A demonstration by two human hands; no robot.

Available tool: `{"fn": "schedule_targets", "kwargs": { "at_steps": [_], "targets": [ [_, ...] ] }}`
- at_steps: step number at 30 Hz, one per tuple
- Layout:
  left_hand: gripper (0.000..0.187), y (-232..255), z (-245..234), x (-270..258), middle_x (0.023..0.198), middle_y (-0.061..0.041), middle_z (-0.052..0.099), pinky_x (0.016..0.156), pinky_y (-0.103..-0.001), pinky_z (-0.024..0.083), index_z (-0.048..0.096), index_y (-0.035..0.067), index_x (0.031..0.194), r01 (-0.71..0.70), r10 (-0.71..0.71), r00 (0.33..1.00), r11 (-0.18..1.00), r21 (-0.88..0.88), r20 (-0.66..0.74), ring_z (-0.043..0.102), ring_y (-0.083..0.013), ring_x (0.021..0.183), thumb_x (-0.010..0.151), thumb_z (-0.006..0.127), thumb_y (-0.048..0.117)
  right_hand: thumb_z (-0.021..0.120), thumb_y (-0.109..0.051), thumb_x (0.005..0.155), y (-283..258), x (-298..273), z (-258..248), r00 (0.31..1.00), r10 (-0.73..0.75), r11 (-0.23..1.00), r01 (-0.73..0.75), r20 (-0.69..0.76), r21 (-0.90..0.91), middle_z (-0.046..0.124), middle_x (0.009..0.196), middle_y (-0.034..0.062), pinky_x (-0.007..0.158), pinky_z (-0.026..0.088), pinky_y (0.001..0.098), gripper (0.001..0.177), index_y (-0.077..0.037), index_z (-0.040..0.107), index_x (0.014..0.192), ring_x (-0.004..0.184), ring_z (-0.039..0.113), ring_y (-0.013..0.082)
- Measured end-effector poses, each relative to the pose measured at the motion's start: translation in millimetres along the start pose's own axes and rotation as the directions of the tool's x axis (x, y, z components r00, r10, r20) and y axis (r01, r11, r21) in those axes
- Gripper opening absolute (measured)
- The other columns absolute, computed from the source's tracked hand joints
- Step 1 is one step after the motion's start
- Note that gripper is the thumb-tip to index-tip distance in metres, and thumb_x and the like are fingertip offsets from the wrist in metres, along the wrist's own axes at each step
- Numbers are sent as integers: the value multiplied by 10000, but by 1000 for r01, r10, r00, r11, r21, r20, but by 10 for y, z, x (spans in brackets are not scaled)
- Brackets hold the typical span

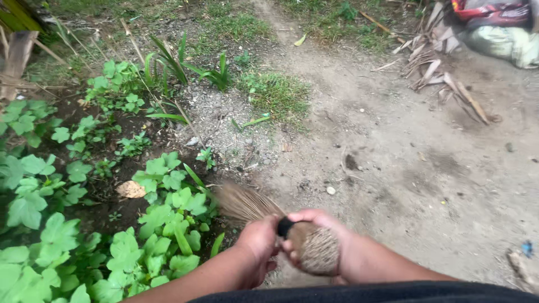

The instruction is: The person sweeps dry leaves and debris across a grassy yard and dirt path using a bundle of sticks.

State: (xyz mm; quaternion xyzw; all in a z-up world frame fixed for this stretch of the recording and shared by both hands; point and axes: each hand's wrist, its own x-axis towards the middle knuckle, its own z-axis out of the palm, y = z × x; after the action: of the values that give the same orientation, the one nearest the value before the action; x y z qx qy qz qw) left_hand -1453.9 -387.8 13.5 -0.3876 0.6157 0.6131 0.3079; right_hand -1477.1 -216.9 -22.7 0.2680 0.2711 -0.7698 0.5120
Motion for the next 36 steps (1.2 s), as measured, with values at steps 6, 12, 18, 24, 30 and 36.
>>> {"fn": "schedule_targets", "kwargs": {
  "at_steps": [6, 12, 18, 24, 30, 36],
  "targets": [
    [533, 487, 147, 496, 1168, -71, 584, 826, -429, 469, 536, 172, 1377, 16, -15, 1000, 999, 48, -10, 571, -229, 1010, 969, 537, 515, 631, -258, 889, -1013, 18, -650, 839, -194, 974, 226, -508, 2, 667, 771, 155, 530, 550, 428, 197, -106, 577, 1001, 605, 656, 301],
    [479, 1157, 731, 680, 1189, -43, 590, 831, -433, 476, 510, 188, 1354, 65, -62, 996, 996, 55, -66, 592, -239, 1052, 981, 519, 489, 653, -322, 824, -1642, -321, -106, 957, -75, 992, 44, -279, -115, 708, 713, 141, 429, 520, 415, 272, -77, 617, 936, 520, 631, 284],
    [477, 1902, 1627, 918, 1155, -62, 634, 834, -425, 482, 560, 169, 1338, 14, -15, 1000, 998, 53, 26, 607, -222, 998, 979, 493, 477, 680, -332, 851, -2557, -321, -569, 993, 118, 972, -118, 11, 203, 643, 745, 162, 452, 571, 373, 385, -20, 618, 1068, 558, 641, 286],
    [467, 2274, 2006, 1207, 1099, -51, 616, 850, -414, 490, 600, 185, 1316, 23, -38, 993, 991, 131, 111, 594, -192, 957, 994, 484, 504, 643, -274, 951, -3428, -1049, -2031, 653, -268, 822, 538, -708, 185, 680, 972, 141, 677, 611, 329, 359, -113, 536, 1254, 728, 672, 224],
    [486, 2322, 1940, 1317, 1115, -69, 619, 888, -436, 490, 578, 172, 1352, 92, -101, 993, 984, 150, 57, 602, -209, 981, 1001, 486, 495, 562, -226, 994, -3546, -896, -1417, 594, -267, 864, 496, -759, 84, 644, 1003, 119, 786, 593, 459, 225, -100, 555, 1180, 897, 669, 290],
    [546, 2643, 1955, 1274, 1200, -119, 588, 885, -482, 485, 401, 184, 1458, 25, -22, 994, 999, 31, -106, 583, -267, 980, 1003, 474, 476, 610, -317, 812, -3395, -418, -833, 951, -184, 983, 178, -249, -44, 688, 762, 187, 547, 603, 491, 329, -7, 632, 922, 577, 664, 318]
  ]
}}
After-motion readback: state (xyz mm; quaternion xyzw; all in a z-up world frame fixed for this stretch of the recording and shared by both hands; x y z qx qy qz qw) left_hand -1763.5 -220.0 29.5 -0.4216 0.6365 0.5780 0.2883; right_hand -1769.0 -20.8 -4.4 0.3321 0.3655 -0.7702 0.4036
